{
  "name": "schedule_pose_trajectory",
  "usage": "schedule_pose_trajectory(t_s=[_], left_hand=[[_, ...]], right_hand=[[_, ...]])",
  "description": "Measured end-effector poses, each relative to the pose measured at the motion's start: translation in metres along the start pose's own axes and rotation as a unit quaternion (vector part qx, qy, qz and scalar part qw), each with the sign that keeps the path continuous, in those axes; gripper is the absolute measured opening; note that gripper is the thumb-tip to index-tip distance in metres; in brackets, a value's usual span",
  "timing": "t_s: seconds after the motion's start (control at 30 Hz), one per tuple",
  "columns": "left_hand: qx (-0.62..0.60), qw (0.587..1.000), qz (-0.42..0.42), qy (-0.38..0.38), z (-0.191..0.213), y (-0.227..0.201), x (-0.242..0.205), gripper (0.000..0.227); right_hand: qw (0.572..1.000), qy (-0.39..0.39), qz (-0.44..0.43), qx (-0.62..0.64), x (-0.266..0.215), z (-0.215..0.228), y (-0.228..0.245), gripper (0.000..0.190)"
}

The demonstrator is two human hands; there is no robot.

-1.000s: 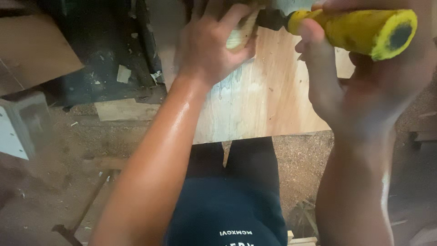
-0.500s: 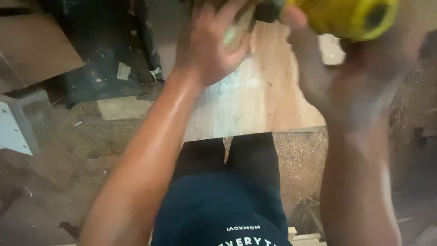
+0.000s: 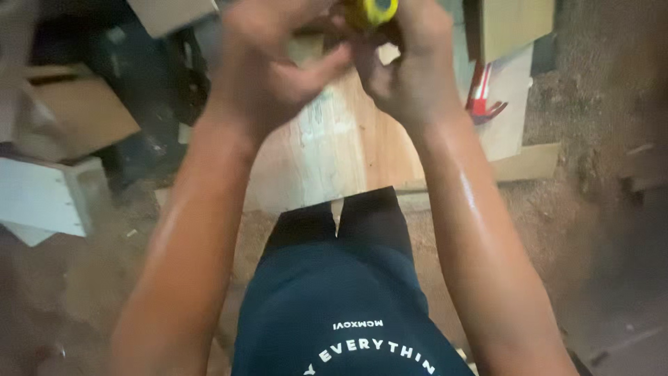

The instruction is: The person assembles small wooden boxes by aligning pre-cut pieces and securing them with nails. They use a hammer to drive nails into the joints and a chisel to adjust or remove nails as needed. The person repeatedly checks alignment and tightens joints throughout the process.

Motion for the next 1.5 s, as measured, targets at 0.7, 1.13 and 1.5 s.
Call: schedule_pose_trajectory(t_s=[0.7,1.13,1.5], left_hand=[[0.062,0.997,0.035,-0.013,0.003,-0.032,0.003,0.019],[0.067,0.997,0.037,-0.012,-0.002,-0.028,0.002,0.038],[0.057,0.998,0.035,0.000,0.002,-0.032,0.002,0.040]], right_hand=[[0.997,-0.053,0.028,-0.046,0.000,-0.007,0.026,0.019],[0.999,-0.043,-0.013,-0.005,-0.002,-0.005,0.025,0.018],[0.999,-0.041,-0.018,-0.021,-0.006,-0.006,0.026,0.018]])
Point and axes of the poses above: each hand's wrist, its own x-axis towards the middle knuckle, its own z-axis out of the back of the hand, y = z × x, the point moved 6 cm from there along x, towards the middle knuckle, and after that the axes turned 15 degrees about -z, right-handed, at the moved point
